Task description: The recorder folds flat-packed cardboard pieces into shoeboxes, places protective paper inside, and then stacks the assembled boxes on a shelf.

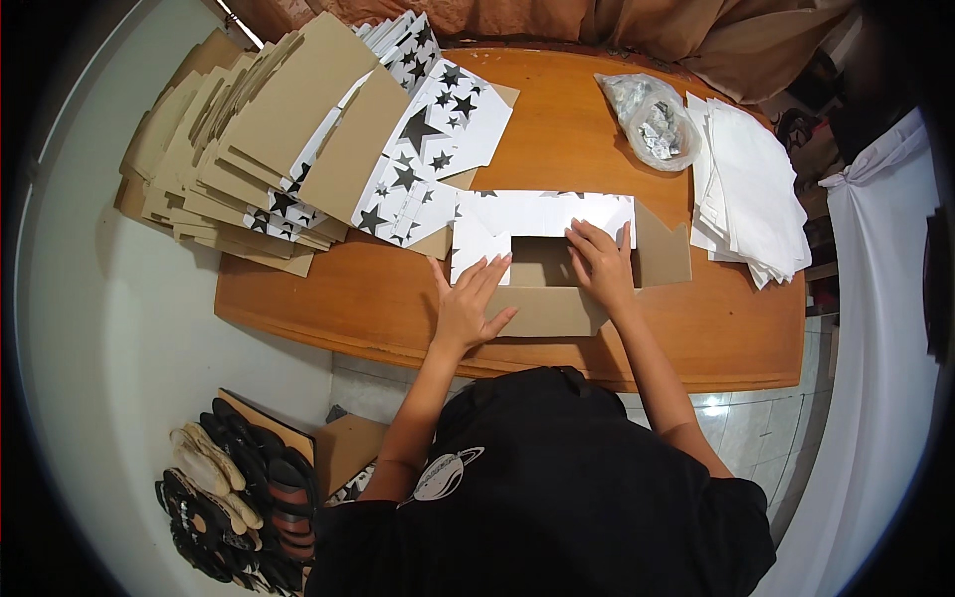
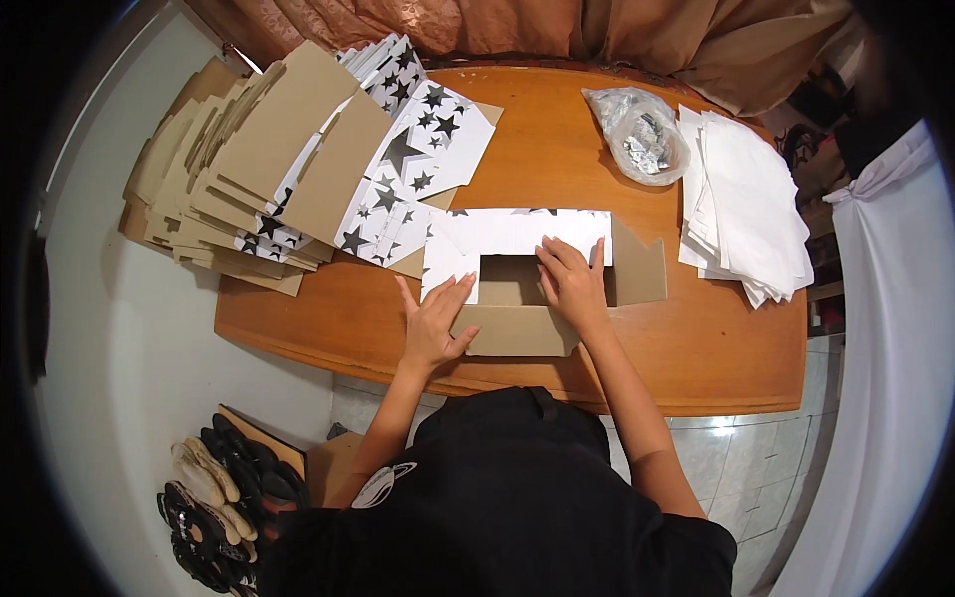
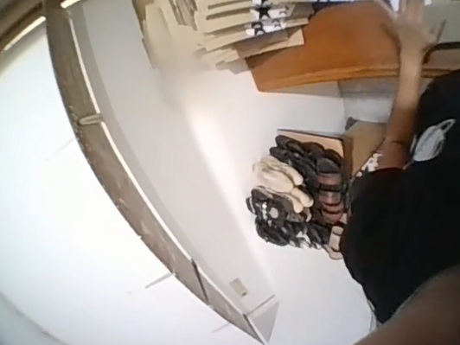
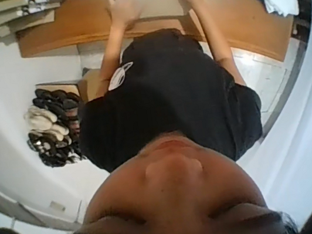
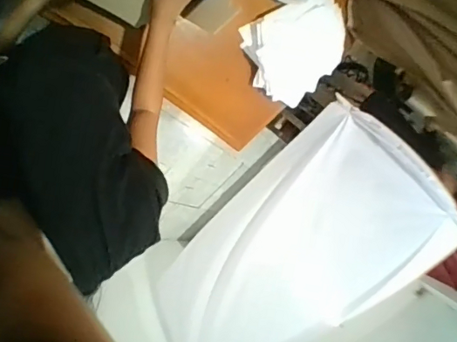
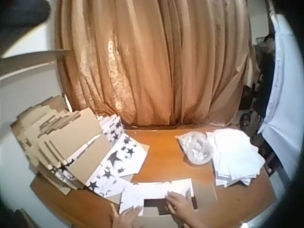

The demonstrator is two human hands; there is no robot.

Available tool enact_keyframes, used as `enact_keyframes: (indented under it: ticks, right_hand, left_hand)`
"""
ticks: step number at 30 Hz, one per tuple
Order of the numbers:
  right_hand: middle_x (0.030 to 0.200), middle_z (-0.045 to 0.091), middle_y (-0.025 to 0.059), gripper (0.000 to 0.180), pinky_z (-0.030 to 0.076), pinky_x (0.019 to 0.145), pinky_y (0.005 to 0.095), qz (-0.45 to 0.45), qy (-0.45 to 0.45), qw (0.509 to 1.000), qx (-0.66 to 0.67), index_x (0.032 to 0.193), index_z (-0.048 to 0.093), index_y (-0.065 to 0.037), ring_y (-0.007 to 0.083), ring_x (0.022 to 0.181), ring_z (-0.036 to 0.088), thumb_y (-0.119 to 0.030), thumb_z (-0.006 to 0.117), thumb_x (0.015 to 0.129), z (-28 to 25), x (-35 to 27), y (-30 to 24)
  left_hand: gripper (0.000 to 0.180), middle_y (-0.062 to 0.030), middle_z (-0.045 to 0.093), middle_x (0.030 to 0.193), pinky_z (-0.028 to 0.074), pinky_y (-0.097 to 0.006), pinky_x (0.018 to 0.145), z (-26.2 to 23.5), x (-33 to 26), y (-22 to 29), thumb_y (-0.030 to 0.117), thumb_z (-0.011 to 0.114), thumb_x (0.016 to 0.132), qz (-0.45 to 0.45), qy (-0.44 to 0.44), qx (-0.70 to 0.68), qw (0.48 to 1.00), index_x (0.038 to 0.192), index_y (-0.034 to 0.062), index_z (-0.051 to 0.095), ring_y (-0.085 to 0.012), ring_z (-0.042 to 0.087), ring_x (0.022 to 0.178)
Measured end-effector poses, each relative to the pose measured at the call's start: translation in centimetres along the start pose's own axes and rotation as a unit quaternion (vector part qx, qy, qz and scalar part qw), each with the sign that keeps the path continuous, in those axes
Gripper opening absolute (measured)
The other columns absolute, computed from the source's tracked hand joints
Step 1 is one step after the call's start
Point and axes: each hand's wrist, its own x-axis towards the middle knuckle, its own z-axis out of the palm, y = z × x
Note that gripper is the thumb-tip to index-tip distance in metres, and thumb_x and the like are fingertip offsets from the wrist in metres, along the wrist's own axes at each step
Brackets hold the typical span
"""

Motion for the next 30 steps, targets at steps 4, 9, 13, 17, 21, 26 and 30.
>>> enact_keyframes:
  ticks: [4, 9, 13, 17, 21, 26, 30]
  right_hand:
    - [0.122, 0.055, -0.0008, 0.019, 0.010, 0.104, 0.0638, -0.016, 0.019, 1.000, 0.019, 0.096, 0.068, -0.017, 0.0225, 0.122, 0.043, -0.021, 0.066, 0.077, -0.8, 0.2, -0.4]
    - [0.139, 0.038, 0.0031, 0.021, 0.000, 0.097, 0.0726, -0.002, -0.049, 0.998, -0.038, 0.084, 0.072, -0.016, 0.0384, 0.135, 0.015, -0.034, 0.064, 0.078, -0.7, 0.5, -0.5]
    - [0.142, 0.034, 0.0076, 0.022, -0.002, 0.096, 0.0722, 0.037, -0.015, 0.998, -0.038, 0.086, 0.072, -0.014, 0.0440, 0.134, 0.014, -0.032, 0.061, 0.080, 0.1, 0.3, 0.0]
    - [0.142, 0.034, 0.0073, 0.018, -0.004, 0.096, 0.0722, 0.017, -0.001, 1.000, -0.008, 0.086, 0.071, -0.014, 0.0420, 0.135, 0.016, -0.027, 0.061, 0.081, -1.0, -0.1, 0.3]
    - [0.142, 0.035, 0.0062, 0.017, -0.006, 0.099, 0.0673, 0.027, 0.039, 0.998, -0.048, 0.096, 0.068, -0.016, 0.0391, 0.136, 0.016, -0.021, 0.061, 0.080, -5.1, -1.4, -0.9]
    - [0.143, 0.033, 0.0110, 0.045, -0.010, 0.101, 0.0620, 0.150, 0.163, 0.973, -0.072, 0.127, 0.049, -0.011, 0.0371, 0.137, 0.014, -0.013, 0.057, 0.082, -8.4, -3.8, -1.4]
    - [0.143, 0.030, 0.0176, 0.062, 0.001, 0.106, 0.0551, 0.228, 0.205, 0.946, 0.107, 0.140, 0.024, -0.002, 0.0348, 0.137, 0.016, -0.010, 0.053, 0.085, -7.3, -5.6, -0.5]
  left_hand:
    - [0.057, -0.0059, 0.062, 0.110, -0.009, -0.070, 0.097, 0.0, 0.4, 0.5, 0.050, 0.047, 0.084, -0.074, -0.040, -0.013, 0.996, 0.126, 0.0131, 0.050, -0.0230, 0.053, 0.111]
    - [0.055, -0.0073, 0.061, 0.111, -0.010, -0.071, 0.096, 1.4, -0.2, 0.9, 0.049, 0.049, 0.084, -0.062, -0.041, 0.055, 0.996, 0.122, 0.0100, 0.053, -0.0232, 0.053, 0.112]
    - [0.054, -0.0081, 0.060, 0.114, -0.010, -0.071, 0.095, 1.5, -0.2, 1.3, 0.047, 0.050, 0.085, -0.075, -0.042, 0.062, 0.994, 0.121, 0.0068, 0.053, -0.0242, 0.051, 0.114]
    - [0.050, -0.0076, 0.059, 0.114, -0.010, -0.071, 0.096, 1.2, 0.3, 1.8, 0.042, 0.052, 0.085, -0.068, -0.034, 0.045, 0.996, 0.121, 0.0072, 0.053, -0.0245, 0.052, 0.113]
    - [0.045, -0.0082, 0.052, 0.126, 0.000, -0.067, 0.101, 1.1, 1.9, 2.5, 0.033, 0.057, 0.083, -0.069, 0.000, 0.015, 0.998, 0.121, 0.0088, 0.052, -0.0265, 0.047, 0.118]
    - [0.049, -0.0105, 0.036, 0.140, 0.009, -0.061, 0.104, 2.9, 6.0, 3.1, 0.031, 0.060, 0.081, 0.046, -0.073, -0.072, 0.994, 0.125, 0.0120, 0.050, -0.0328, 0.028, 0.132]
    - [0.057, -0.0124, 0.023, 0.147, 0.008, -0.065, 0.102, 4.6, 8.4, 3.1, 0.045, 0.055, 0.082, 0.115, -0.147, -0.019, 0.982, 0.129, 0.0141, 0.048, -0.0308, 0.020, 0.136]
